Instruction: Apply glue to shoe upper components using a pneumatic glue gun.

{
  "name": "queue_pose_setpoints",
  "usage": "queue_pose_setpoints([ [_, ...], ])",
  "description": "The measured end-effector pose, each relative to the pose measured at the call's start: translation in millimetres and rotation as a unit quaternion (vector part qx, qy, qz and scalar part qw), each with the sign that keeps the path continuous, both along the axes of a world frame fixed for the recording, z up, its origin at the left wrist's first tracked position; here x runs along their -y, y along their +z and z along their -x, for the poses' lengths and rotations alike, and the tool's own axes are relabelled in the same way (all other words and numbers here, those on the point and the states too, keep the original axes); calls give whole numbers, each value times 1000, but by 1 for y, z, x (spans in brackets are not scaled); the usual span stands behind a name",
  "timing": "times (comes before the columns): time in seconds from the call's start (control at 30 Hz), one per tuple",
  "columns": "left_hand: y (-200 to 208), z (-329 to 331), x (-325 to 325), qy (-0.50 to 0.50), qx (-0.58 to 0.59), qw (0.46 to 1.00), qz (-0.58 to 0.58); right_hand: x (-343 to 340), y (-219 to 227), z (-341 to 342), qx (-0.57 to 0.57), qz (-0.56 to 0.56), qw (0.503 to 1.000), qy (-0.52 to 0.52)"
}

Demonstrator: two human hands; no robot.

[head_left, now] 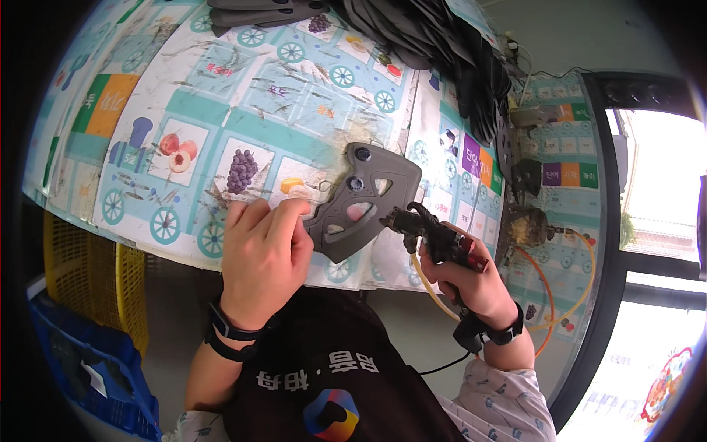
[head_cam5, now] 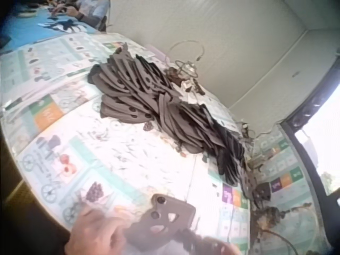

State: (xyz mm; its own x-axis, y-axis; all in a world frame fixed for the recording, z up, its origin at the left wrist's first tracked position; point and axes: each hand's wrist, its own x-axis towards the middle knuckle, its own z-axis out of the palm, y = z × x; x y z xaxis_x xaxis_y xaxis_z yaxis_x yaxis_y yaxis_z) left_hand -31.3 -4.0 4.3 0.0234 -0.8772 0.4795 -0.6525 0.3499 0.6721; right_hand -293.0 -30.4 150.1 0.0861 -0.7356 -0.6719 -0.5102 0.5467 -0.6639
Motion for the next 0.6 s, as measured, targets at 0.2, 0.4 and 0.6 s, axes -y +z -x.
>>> queue_pose_setpoints([
  [0.2,0,0,0,-1,-3,1000,-5,3,-2,3,15,25,999,-17],
  [0.4,2,0,0,-2,-7,1000,-9,9,-6,9,7,43,999,5],
  [0.6,1,0,0,0,-6,1000,-8,17,-5,4,4,53,998,-33],
])
